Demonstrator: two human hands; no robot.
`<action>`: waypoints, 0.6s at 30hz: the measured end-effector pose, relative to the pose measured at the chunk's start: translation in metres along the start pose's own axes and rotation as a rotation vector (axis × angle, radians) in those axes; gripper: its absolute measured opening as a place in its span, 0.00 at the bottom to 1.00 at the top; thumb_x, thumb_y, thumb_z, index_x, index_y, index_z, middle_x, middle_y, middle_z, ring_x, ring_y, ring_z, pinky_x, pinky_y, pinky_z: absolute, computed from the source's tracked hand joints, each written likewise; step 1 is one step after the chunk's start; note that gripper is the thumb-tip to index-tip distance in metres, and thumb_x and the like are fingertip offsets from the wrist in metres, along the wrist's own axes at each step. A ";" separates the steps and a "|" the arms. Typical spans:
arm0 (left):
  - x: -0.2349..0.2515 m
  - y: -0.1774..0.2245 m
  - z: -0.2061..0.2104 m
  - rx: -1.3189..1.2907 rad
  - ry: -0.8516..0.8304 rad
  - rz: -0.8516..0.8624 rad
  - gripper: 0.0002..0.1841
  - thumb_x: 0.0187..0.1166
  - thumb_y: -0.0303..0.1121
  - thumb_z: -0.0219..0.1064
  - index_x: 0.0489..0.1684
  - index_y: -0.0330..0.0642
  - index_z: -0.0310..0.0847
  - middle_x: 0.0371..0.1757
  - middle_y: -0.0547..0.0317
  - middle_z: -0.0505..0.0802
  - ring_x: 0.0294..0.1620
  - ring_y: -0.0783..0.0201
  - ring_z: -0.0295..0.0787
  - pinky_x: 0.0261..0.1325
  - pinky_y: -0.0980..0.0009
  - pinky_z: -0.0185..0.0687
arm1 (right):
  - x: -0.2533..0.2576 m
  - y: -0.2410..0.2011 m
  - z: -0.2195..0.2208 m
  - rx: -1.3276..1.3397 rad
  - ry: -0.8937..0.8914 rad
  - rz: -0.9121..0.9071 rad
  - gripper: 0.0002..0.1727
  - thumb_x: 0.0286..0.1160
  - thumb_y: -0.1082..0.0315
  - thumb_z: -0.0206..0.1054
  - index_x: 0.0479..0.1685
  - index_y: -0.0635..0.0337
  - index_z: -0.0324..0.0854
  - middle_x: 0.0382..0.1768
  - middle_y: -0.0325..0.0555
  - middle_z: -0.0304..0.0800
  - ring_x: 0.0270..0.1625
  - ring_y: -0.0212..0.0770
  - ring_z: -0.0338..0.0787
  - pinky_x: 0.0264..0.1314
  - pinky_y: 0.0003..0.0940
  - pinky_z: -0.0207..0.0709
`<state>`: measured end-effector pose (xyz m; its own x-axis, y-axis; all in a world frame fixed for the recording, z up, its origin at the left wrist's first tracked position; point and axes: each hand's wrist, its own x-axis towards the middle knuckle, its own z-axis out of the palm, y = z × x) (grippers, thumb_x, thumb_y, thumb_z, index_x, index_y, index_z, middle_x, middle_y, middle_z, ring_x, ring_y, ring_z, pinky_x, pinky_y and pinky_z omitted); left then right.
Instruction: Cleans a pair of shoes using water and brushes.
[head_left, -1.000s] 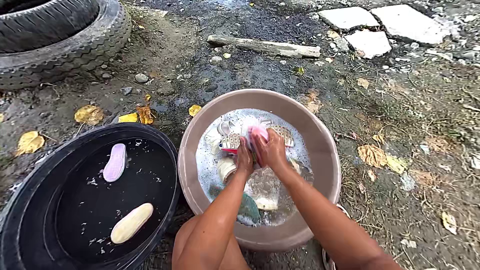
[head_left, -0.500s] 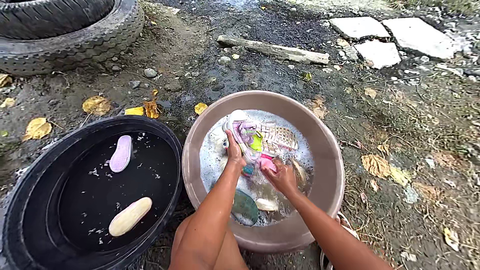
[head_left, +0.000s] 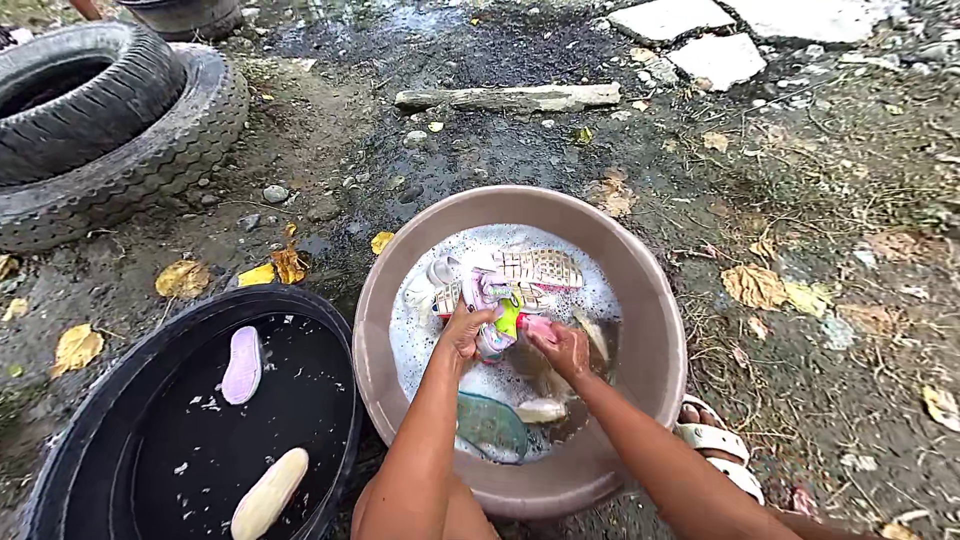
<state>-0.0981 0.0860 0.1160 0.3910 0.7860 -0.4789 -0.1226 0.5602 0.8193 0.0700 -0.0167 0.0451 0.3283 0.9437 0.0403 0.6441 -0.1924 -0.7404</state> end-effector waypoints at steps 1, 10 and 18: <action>0.000 -0.001 -0.001 0.079 -0.074 -0.018 0.49 0.65 0.09 0.61 0.91 0.38 0.37 0.65 0.43 0.81 0.54 0.63 0.87 0.57 0.66 0.86 | 0.008 -0.017 -0.004 0.035 0.161 -0.245 0.33 0.66 0.45 0.71 0.26 0.76 0.89 0.28 0.65 0.93 0.34 0.60 0.94 0.40 0.59 0.82; -0.012 -0.010 -0.002 0.202 -0.407 0.014 0.32 0.53 0.13 0.64 0.64 0.36 0.67 0.43 0.67 0.92 0.43 0.75 0.91 0.51 0.74 0.89 | 0.076 -0.034 -0.054 -0.171 0.194 -0.858 0.37 0.67 0.35 0.65 0.08 0.63 0.78 0.11 0.52 0.81 0.17 0.51 0.86 0.18 0.49 0.74; -0.017 -0.007 0.002 0.199 -0.349 0.010 0.43 0.51 0.10 0.63 0.78 0.31 0.55 0.51 0.61 0.90 0.47 0.74 0.90 0.54 0.72 0.89 | 0.077 -0.023 -0.050 -0.126 0.126 -0.769 0.36 0.67 0.37 0.67 0.12 0.66 0.83 0.14 0.54 0.85 0.20 0.53 0.89 0.21 0.53 0.76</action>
<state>-0.1022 0.0684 0.1194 0.6815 0.6356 -0.3628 0.0381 0.4643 0.8849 0.1154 0.0472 0.0991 -0.1703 0.7881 0.5915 0.7932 0.4658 -0.3923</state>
